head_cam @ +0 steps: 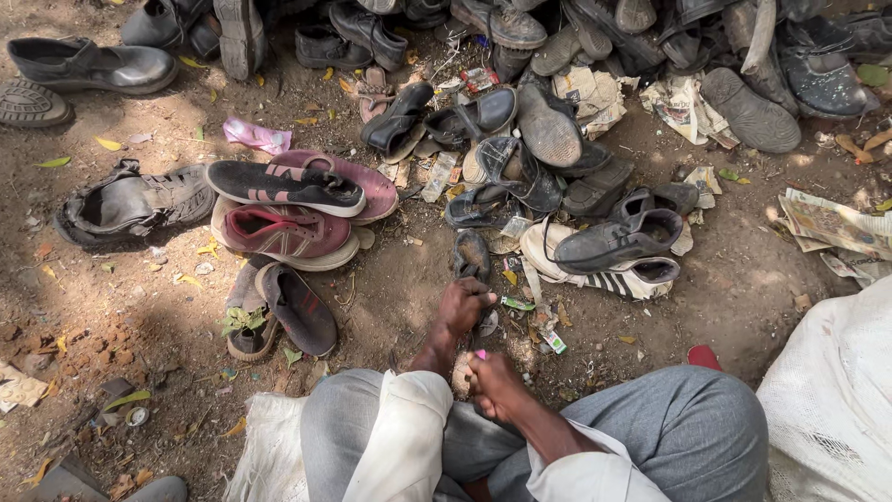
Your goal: The person scrapes the bottom of a shoe with a knife and wipes it with a brush while sitting on the ground surrounded by piles of footwear.
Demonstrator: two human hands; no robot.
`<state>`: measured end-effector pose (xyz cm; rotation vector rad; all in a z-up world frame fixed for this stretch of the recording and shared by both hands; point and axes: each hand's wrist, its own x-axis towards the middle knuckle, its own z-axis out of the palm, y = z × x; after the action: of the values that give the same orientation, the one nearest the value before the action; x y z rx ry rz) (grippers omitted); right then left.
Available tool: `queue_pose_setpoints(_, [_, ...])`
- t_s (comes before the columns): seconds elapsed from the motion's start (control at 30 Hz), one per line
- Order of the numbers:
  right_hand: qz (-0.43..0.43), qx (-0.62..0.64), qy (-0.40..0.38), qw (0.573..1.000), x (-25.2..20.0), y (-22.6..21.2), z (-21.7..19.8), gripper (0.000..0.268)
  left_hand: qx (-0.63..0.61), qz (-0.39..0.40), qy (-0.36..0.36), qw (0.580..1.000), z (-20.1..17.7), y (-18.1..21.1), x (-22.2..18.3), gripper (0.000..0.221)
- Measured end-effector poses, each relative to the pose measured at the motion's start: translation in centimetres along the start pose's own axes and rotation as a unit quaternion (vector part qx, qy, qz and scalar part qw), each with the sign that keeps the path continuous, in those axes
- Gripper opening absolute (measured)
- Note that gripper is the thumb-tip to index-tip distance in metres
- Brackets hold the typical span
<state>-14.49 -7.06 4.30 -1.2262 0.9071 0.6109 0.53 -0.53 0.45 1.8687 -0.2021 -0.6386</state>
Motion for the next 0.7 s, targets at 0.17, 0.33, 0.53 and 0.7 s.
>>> queue_pose_setpoints(0.17, [-0.043,-0.005,0.030,0.999,2.2,-1.3,1.6,0.028,0.004,0.002,0.006,1.000,0.3,0.1,-0.6,0.016])
queue_pose_setpoints(0.33, [-0.014,0.000,0.073,0.997,-0.4,1.1,3.6,0.028,-0.017,0.056,0.039,0.998,0.4,-0.2,0.3,0.018])
queue_pose_setpoints(0.53, [-0.019,0.002,-0.002,1.000,5.7,0.4,2.0,0.039,-0.255,-0.070,0.003,0.964,-0.2,0.4,-0.7,0.016])
queue_pose_setpoints(0.7, [-0.024,-0.014,0.050,0.998,1.0,2.4,4.2,0.029,-0.264,-0.048,0.001,0.963,0.3,1.0,-0.5,0.019])
